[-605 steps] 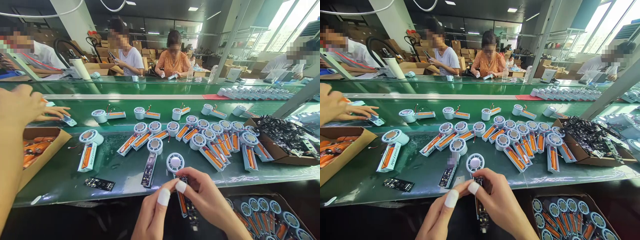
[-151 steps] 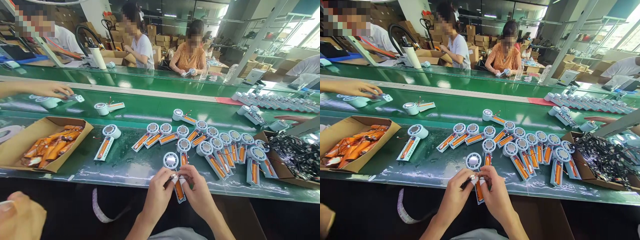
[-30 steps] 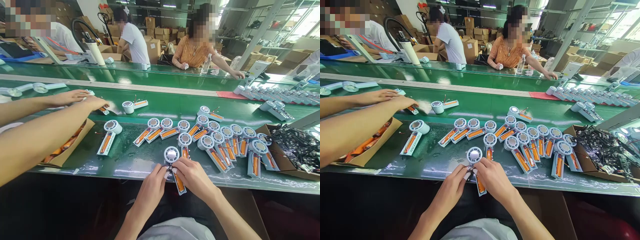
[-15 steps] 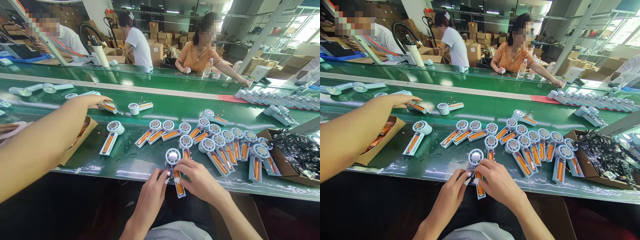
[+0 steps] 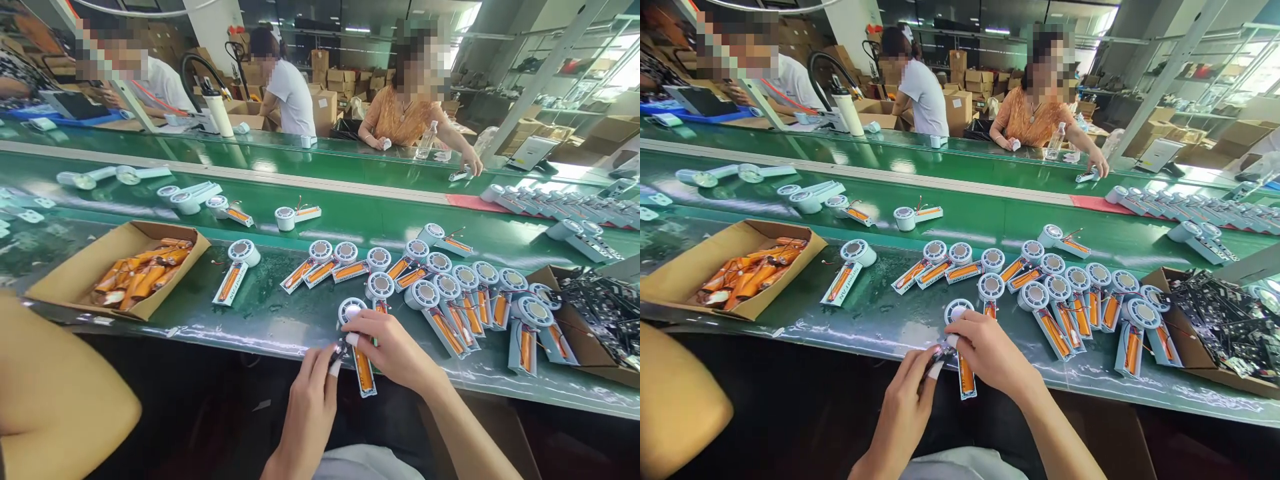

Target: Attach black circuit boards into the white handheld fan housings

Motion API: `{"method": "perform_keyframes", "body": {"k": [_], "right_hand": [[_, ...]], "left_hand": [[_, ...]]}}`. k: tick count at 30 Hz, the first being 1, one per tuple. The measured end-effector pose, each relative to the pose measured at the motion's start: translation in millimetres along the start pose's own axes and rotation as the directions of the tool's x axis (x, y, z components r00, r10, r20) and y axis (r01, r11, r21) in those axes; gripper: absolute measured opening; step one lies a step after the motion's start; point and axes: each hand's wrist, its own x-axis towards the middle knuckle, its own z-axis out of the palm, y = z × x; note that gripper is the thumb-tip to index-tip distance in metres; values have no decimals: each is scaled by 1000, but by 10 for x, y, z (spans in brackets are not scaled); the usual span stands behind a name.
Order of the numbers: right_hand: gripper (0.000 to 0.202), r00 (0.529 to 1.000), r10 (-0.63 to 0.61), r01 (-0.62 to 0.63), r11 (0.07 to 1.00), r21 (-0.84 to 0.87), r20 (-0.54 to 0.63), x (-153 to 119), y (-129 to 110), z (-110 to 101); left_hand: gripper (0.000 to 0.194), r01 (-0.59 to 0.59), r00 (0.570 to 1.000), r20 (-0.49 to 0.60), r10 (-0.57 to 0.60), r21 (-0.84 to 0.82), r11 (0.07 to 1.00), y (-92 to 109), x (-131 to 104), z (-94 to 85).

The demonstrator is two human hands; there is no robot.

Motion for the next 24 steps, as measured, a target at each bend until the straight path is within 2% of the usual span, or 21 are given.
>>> {"method": "perform_keyframes", "body": {"k": [3, 6, 9, 11, 13, 15, 19, 24], "right_hand": [[22, 997, 50, -42, 992, 118, -65, -75, 36, -1], [20, 994, 61, -47, 988, 146, -92, -110, 33, 30], [19, 995, 36, -18, 983, 181, -98, -132, 28, 87], [21, 995, 15, 6, 979, 202, -103, -150, 34, 129], [20, 995, 6, 16, 976, 218, -101, -174, 45, 166], [17, 996, 21, -1, 978, 208, -90, -199, 57, 196], [21, 996, 23, -14, 994, 109, -81, -231, 80, 230], [21, 988, 6, -4, 1000, 11, -156, -232, 118, 243]], "left_hand": [[26, 193, 981, 54, -187, -178, 965, 22, 60, -39], [29, 401, 911, 233, -341, -308, 863, 87, 170, -107], [33, 554, 819, 415, -398, -387, 737, 144, 291, -169], [39, 604, 780, 486, -394, -419, 678, 158, 351, -190], [42, 610, 775, 509, -374, -450, 652, 154, 383, -191], [41, 593, 789, 501, -357, -468, 655, 144, 389, -178], [39, 564, 814, 452, -366, -463, 684, 143, 352, -129], [28, 533, 844, 361, -398, -469, 704, 153, 283, -78]]}}
